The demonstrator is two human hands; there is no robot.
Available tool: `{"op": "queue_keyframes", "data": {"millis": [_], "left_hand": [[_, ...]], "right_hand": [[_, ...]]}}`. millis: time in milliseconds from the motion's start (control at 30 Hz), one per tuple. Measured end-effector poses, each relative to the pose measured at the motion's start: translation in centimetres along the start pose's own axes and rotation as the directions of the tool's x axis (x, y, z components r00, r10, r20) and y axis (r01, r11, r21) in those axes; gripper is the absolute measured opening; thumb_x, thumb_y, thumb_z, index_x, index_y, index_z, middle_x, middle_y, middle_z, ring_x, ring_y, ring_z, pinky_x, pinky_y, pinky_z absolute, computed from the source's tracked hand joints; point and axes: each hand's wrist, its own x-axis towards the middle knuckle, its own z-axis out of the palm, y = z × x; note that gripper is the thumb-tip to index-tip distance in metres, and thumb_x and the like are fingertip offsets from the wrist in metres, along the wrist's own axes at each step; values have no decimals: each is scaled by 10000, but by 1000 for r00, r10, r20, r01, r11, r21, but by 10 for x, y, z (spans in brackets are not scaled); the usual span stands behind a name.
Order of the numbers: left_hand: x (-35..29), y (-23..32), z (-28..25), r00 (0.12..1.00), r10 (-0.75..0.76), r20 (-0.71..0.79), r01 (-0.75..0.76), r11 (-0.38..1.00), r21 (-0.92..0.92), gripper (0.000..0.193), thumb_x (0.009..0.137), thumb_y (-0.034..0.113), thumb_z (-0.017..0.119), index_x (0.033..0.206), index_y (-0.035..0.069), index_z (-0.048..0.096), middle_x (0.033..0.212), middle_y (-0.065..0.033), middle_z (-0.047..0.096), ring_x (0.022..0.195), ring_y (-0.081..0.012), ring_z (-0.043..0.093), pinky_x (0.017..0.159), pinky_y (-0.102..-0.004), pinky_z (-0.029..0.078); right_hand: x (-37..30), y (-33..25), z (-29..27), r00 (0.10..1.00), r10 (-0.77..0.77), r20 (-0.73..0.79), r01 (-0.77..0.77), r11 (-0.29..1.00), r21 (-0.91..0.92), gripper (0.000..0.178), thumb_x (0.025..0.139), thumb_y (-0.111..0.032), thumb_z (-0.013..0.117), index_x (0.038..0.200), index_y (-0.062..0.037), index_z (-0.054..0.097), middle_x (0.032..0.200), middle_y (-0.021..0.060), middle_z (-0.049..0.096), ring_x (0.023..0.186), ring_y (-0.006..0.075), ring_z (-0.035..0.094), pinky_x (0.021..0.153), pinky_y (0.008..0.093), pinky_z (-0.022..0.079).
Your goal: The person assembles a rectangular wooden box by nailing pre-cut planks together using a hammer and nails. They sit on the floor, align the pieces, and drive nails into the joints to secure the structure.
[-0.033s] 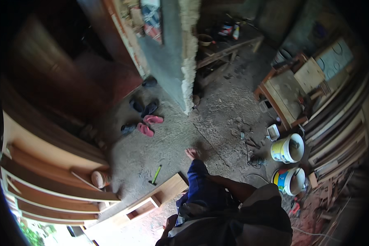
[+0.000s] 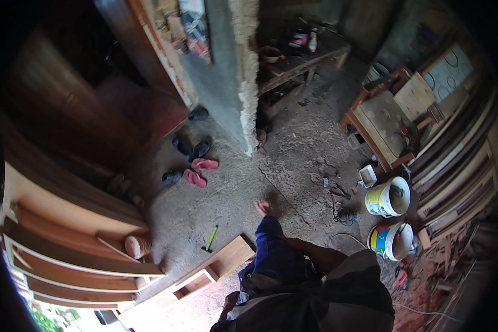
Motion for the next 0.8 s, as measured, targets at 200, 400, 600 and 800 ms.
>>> {"op": "queue_keyframes", "data": {"millis": [200, 400, 600, 800], "left_hand": [[67, 21, -7, 999, 38, -3, -34, 931, 363, 127, 938, 193, 564, 955, 110, 660, 920, -187, 692, 927, -383, 692, 778, -485, 533], [148, 78, -39, 981, 159, -113, -122, 953, 276, 96, 932, 144, 538, 888, 93, 606, 888, -164, 666, 912, -365, 671, 752, -478, 515], [293, 191, -115, 952, -140, -273, 161, 985, 58, 333, 949, 306, 508, 856, 59, 712, 902, -189, 727, 761, -330, 655, 712, -481, 490], [405, 293, -182, 903, -429, 0, 356, 749, -559, 463, 966, 282, 603, 1324, -11, 624, 1165, -147, 719, 872, -241, 718, 767, -377, 575]], "right_hand": [[37, 62, -74, 942, 89, -323, -78, 996, 46, 722, 1025, -669, 434, 1407, -86, 620, 1333, 193, 668, 1236, 271, 628, 1084, 417, 464], [54, 14, -153, 924, -12, -381, -58, 983, -172, 532, 1084, -454, 402, 1196, -37, 713, 1176, 231, 712, 1079, 338, 699, 967, 477, 528], [82, 26, -250, 781, -613, -117, 233, 461, -856, 301, 1011, -257, 489, 1015, -31, 686, 977, 216, 711, 971, 356, 720, 849, 492, 571], [74, 60, -266, 786, -502, -361, 185, 748, -637, 191, 961, -212, 526, 965, -68, 652, 921, 167, 698, 908, 343, 714, 806, 467, 576]]}}
